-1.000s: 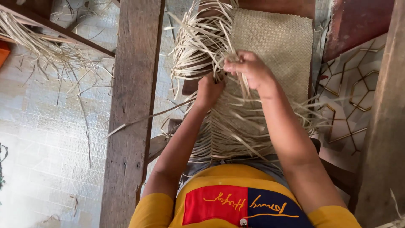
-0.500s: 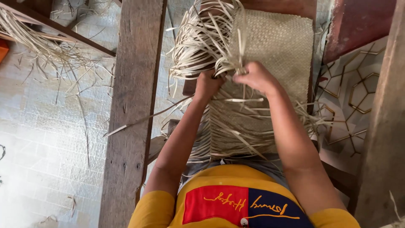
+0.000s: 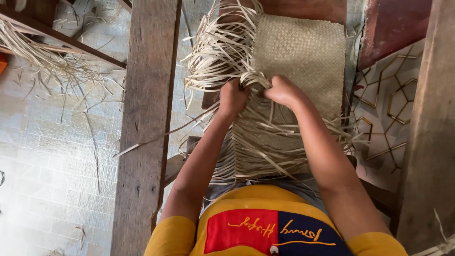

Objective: Weaving a mat by interlacing natural fiber strips on a wooden frame

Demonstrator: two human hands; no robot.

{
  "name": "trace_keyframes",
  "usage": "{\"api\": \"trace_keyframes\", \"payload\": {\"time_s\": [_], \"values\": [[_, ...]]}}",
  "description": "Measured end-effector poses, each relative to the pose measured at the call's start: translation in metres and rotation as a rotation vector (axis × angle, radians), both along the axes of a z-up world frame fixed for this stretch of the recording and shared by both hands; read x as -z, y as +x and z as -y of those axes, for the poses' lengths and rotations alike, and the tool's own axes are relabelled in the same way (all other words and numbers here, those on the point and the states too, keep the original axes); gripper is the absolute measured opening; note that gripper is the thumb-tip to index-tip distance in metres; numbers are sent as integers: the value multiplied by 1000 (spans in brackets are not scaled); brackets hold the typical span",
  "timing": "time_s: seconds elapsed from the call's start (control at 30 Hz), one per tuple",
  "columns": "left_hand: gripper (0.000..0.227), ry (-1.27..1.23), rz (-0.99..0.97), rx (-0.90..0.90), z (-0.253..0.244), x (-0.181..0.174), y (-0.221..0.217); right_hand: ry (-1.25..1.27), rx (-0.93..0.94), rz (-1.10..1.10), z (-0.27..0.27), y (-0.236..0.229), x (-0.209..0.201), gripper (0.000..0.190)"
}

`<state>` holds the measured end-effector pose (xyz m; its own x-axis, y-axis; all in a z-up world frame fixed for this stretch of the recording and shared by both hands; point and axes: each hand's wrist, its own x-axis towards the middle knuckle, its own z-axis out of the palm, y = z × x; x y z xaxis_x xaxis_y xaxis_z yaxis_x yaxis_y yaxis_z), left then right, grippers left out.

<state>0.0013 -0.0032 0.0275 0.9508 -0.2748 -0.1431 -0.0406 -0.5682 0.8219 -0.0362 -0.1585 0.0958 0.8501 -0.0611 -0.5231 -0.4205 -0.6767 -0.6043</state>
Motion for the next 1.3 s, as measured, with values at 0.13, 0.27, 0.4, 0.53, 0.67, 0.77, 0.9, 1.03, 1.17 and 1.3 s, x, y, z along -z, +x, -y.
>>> {"api": "trace_keyframes", "payload": {"time_s": [0.13,0.27,0.4,0.53,0.67,0.77,0.9,1.03,1.17,1.3], "values": [[30,172,391,71,13,10,-19,141,304,29,1,11,29,49],[27,100,232,34,14,16,-5,634,364,273,-9,18,11,25],[8,-198,-233,-70,2,31,8,390,64,511,-3,26,-15,22],[14,-139,-243,-111,3,28,8,66,-39,339,3,36,33,26],[18,-189,-239,-94,3,24,9,22,-28,300,-3,39,40,32],[20,-150,-242,-67,8,19,11,225,113,329,-8,39,31,26],[21,-171,-230,-22,5,3,11,602,290,327,2,38,34,21],[19,-237,-235,-20,10,4,12,436,220,317,8,15,25,29],[22,-172,-180,-17,13,-4,8,110,2,136,5,-3,-30,53],[21,171,-241,-60,25,-10,7,-151,-11,512,9,-9,-71,43]]}}
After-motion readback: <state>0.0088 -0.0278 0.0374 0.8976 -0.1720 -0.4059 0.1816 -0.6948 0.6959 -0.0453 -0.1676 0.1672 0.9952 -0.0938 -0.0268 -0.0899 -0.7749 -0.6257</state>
